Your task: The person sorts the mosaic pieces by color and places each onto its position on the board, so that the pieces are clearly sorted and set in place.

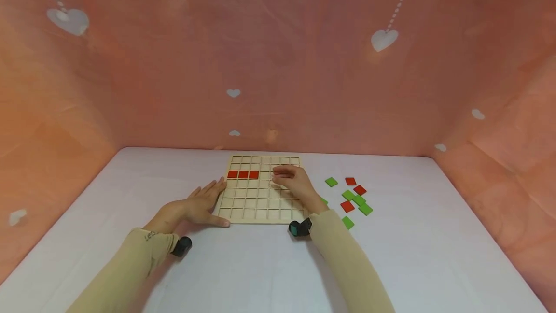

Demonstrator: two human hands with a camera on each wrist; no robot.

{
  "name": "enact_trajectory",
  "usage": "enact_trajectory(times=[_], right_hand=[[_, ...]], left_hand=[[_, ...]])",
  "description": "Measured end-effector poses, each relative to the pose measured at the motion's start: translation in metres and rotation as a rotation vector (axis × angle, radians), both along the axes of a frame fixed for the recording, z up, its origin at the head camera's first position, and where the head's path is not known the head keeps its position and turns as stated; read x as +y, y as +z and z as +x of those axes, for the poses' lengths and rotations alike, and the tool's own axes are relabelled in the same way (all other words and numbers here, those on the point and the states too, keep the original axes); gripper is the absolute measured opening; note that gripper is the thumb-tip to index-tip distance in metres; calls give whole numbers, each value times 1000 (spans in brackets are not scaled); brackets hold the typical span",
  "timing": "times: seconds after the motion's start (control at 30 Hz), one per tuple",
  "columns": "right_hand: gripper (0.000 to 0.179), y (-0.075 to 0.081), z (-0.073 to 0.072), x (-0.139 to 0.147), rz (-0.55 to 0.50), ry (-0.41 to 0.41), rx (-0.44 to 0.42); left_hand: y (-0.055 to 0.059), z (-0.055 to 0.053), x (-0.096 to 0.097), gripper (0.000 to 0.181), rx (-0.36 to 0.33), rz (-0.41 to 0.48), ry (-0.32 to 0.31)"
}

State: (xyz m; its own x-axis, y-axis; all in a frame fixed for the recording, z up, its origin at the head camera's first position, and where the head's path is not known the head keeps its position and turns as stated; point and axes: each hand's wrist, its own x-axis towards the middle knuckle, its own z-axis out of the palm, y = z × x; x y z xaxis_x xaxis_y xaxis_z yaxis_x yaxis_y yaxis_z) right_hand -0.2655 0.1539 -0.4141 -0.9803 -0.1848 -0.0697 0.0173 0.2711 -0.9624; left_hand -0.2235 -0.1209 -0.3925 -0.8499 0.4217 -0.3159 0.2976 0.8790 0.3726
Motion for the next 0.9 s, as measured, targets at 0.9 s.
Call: enact_trajectory(times=[0.9], right_hand=[[38, 4, 5, 38, 104, -82, 58]], left_hand=[[1, 0, -1, 114, -18, 28, -16]])
